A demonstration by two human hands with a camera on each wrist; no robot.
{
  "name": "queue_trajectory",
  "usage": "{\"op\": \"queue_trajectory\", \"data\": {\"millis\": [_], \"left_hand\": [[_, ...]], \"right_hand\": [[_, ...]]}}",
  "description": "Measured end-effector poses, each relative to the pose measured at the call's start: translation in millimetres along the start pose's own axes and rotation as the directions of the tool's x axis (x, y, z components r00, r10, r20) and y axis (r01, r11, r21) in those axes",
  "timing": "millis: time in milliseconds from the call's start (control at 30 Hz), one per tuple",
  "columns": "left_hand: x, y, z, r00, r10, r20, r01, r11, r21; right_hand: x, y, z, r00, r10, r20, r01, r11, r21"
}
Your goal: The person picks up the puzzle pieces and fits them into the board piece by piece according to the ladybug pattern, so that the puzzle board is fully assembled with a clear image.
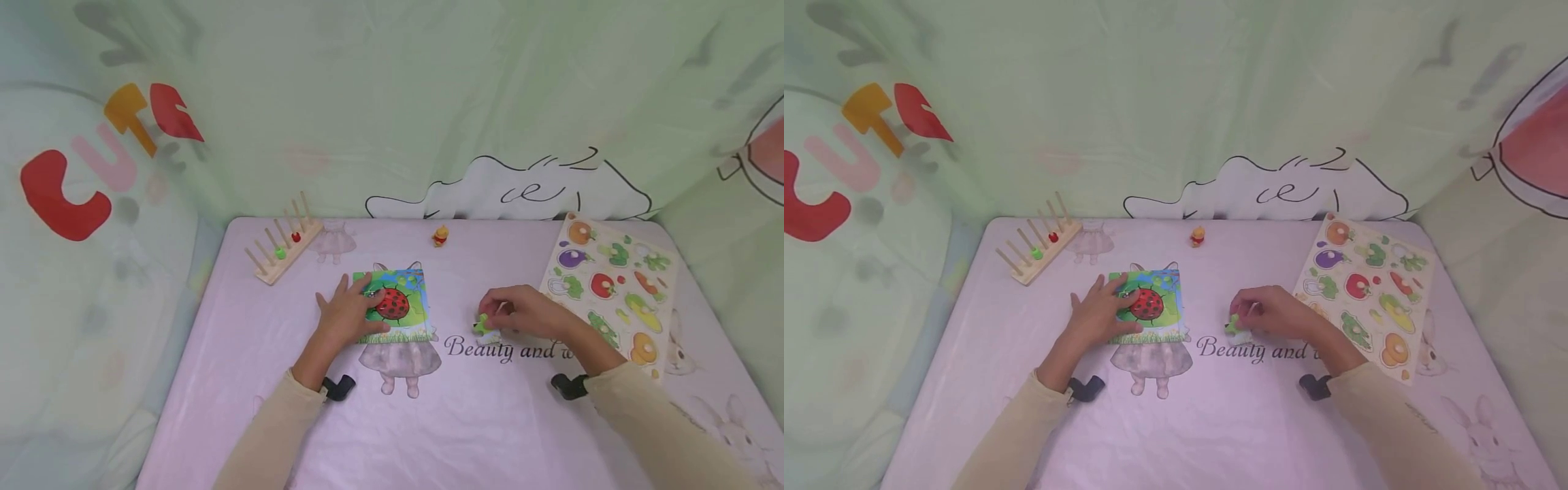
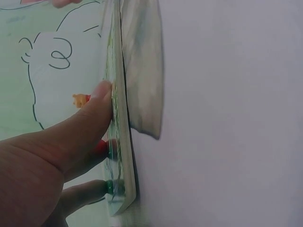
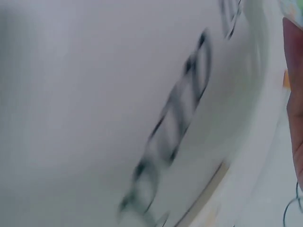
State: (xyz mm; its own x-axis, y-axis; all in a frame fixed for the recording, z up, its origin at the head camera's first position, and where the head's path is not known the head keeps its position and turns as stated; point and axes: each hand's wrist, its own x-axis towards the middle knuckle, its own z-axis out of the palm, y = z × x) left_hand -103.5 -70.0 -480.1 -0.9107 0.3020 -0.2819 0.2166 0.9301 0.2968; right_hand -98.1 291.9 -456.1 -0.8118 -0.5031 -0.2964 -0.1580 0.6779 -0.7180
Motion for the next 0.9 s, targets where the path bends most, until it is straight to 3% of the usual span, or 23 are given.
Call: {"op": "queue_trajectory", "data": {"millis": [167,367,567,900], "left_hand": [[1.0,0.6,1.4,1.000,-0.005,0.007,0.005,1.000,0.000],[1.7,1.2,0.5,1.000,-0.010,0.020,0.010,1.000,-0.002],[2.3,1.1,-1.9,1.000,-0.017,0.024,0.017,1.000,0.005],[2.1,1.3,-3.3,1.000,-0.014,0.018,0.014,1.000,-0.012]], "right_hand": [[20.7,-14.1,10.2,1.000,-0.005,0.023,0.003,0.993,0.117],[38.6,-31.3,22.8,0.998,-0.060,-0.008,0.061,0.983,0.171],[51.3,-43.8,38.0,0.993,-0.100,-0.064,0.108,0.983,0.147],[69.7,-56.1,58.8,0.996,-0.021,-0.081,0.029,0.995,0.096]]}}
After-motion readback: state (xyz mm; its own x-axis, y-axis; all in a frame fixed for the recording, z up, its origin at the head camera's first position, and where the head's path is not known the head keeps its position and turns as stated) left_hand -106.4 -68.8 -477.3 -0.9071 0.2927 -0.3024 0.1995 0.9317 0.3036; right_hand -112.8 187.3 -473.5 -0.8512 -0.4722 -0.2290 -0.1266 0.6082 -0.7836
